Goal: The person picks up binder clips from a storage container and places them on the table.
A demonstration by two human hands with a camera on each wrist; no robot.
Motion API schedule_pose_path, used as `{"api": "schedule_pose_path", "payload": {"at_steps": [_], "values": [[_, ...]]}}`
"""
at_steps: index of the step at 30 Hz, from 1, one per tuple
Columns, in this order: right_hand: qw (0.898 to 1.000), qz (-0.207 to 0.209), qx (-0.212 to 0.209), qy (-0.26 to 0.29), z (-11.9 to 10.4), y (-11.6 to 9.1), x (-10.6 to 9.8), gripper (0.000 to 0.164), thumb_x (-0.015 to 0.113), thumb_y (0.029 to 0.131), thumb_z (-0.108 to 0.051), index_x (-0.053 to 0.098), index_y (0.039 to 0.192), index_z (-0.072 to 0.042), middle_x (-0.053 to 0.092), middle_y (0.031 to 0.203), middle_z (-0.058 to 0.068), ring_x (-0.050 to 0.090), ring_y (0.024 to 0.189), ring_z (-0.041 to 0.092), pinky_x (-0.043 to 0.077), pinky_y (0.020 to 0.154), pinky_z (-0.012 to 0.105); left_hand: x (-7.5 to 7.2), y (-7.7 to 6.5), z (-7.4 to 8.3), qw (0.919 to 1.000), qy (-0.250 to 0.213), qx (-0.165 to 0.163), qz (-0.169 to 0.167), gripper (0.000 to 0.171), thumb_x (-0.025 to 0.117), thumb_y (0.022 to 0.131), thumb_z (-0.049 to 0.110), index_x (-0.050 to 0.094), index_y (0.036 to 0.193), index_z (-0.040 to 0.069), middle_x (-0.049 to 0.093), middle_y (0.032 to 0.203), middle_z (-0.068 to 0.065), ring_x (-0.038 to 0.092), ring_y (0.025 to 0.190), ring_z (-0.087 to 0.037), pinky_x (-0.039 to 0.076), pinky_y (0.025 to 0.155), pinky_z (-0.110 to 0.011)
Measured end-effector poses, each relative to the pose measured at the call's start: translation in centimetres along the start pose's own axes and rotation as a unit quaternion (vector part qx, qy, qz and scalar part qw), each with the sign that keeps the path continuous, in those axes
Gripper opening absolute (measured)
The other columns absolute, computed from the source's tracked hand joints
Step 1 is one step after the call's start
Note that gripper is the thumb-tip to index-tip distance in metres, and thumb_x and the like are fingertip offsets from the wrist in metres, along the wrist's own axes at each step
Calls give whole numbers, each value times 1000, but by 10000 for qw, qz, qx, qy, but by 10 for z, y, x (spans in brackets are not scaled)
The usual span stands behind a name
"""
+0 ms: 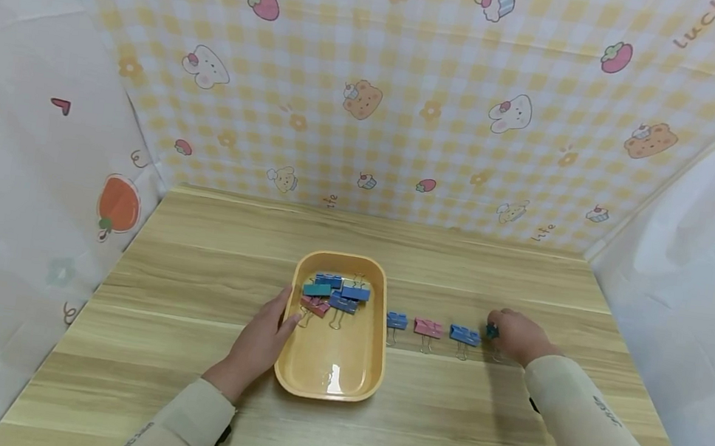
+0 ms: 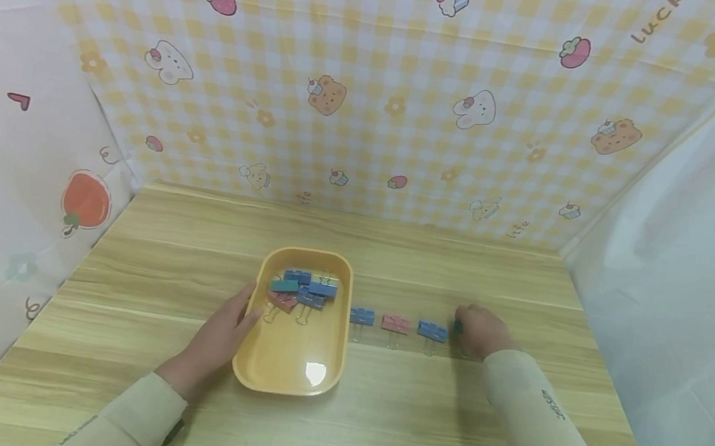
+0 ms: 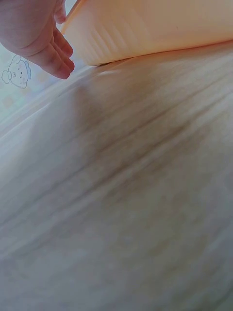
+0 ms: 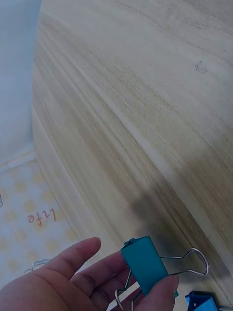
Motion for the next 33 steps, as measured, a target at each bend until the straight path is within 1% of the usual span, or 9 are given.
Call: {"api": "schedule_pose_path", "payload": {"at_steps": [5,9,13,19,30,33], "values": [[9999,-132,107,19,4,0,3,23,70,81,0,62,103,-1,63,93,12,62,86,30,54,76,46,0,0,0,10000,-30,62,51,64,45,103,31,18,154,4,29,154,-22,29,141,-39,27,113,-53],[9999,-135,85,9,6,0,4,20,70,81,1,62,99,-2,62,90,10,60,82,27,53,73,45,0,0,0,10000,-52,75,40,64,45,103,31,18,154,4,29,154,-22,29,141,-39,27,113,-54],[9999,-129,72,-3,9,1,8,19,71,80,0,63,96,-4,60,86,9,58,78,24,53,72,44,0,-1,1,10000,-64,10,-1,64,44,103,32,17,155,5,28,155,-21,28,142,-37,27,113,-53],[9996,-244,130,-11,12,2,13,19,73,80,-1,63,95,-5,58,85,6,56,77,22,53,73,44,0,0,0,10000,-69,0,9,64,44,103,32,17,155,6,28,155,-21,28,142,-37,27,113,-53],[9999,-141,38,-24,10,2,14,18,73,80,0,64,95,-5,59,86,7,58,78,22,54,72,44,-1,-1,2,9999,-61,119,89,62,45,103,29,18,154,5,29,154,-22,29,141,-38,27,113,-54],[9999,-147,63,52,10,2,15,17,71,82,0,64,96,-5,57,85,6,56,76,21,53,69,43,-1,-1,2,9999,-60,133,81,62,45,104,28,18,154,4,29,154,-23,29,141,-39,27,113,-54]]}}
Point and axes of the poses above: each hand's wrist, its own y-axis towards the middle knuckle, its own x-axis out of the palm, z = x × y, the point moved 5 cm from there along y, towards the middle knuckle
